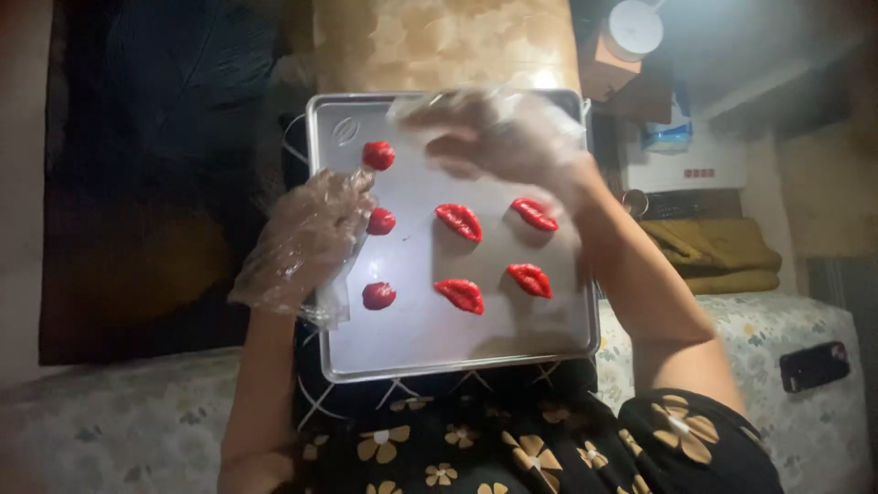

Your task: Arranging red lip-shaped candies on a metal baking tray while wearing plastic gloves.

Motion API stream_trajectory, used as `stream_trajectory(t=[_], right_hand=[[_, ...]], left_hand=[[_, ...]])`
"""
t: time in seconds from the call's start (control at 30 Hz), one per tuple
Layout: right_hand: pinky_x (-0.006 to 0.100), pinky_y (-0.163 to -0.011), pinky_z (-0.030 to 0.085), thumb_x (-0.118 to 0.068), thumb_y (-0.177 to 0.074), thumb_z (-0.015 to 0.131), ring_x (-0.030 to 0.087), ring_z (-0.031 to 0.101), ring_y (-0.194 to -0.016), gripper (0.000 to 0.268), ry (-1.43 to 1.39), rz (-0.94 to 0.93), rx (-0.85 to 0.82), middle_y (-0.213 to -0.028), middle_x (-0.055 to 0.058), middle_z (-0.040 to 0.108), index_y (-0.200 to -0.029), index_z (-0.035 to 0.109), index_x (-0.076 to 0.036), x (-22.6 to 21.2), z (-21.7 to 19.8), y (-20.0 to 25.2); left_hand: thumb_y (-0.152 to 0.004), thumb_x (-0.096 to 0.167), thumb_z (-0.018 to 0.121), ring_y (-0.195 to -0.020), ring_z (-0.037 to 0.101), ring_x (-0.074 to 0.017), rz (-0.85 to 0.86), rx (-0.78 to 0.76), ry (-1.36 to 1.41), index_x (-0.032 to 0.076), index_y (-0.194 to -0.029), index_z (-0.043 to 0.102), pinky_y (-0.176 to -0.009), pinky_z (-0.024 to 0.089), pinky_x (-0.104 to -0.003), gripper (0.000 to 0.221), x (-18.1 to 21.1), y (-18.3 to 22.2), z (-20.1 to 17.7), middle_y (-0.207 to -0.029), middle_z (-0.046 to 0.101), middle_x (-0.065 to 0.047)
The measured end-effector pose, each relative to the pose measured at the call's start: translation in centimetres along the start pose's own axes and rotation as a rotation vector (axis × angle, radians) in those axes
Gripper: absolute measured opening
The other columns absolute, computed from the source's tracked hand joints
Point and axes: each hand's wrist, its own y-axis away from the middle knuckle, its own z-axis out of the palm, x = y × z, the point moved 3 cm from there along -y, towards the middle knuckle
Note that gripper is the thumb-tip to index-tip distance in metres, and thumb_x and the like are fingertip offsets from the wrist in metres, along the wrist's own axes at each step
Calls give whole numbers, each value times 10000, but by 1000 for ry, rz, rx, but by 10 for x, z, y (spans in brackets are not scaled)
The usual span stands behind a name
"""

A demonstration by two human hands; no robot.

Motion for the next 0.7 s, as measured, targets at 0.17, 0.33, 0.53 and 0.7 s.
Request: stream_trajectory(t=[0.17,0.33,0.53,0.7], right_hand=[[417,-1021,510,-339,-993,629,220,605,-1252,398,157,-593,-67,-1432,10,629,-1385,618,-270,6,59,-48],[343,-804,573,-216,-1006,677,249,688,-1009,257,275,-753,44,-1192,59,696,-1257,729,-199,5,71,-56],[312,-674,486,-229,-979,556,167,685,-928,284,30,-312,46,-1113,28,752,-1166,770,-229,-26,45,-28],[198,-855,603,-120,-876,640,111,758,-971,254,-813,25,207,-1146,53,800,-1079,788,-84,10,-6,3]], left_hand=[[-983,144,665,-958,720,-136,335,1076,-2209,80,-1156,694,-824,539,-239,187,17,23,-18,-1115,726,-24],[-953,226,678,-877,736,-128,180,1114,-2343,173,-1198,689,-724,542,-254,251,6,21,8,-1137,725,51],[-961,96,649,-976,652,-209,317,656,-3041,104,-1186,685,-706,528,-311,229,5,16,18,-1149,664,-26],[-1048,332,511,-1222,499,-219,-273,560,-3553,155,-1233,714,-1034,435,-334,326,22,-4,17,-1350,611,-1]])
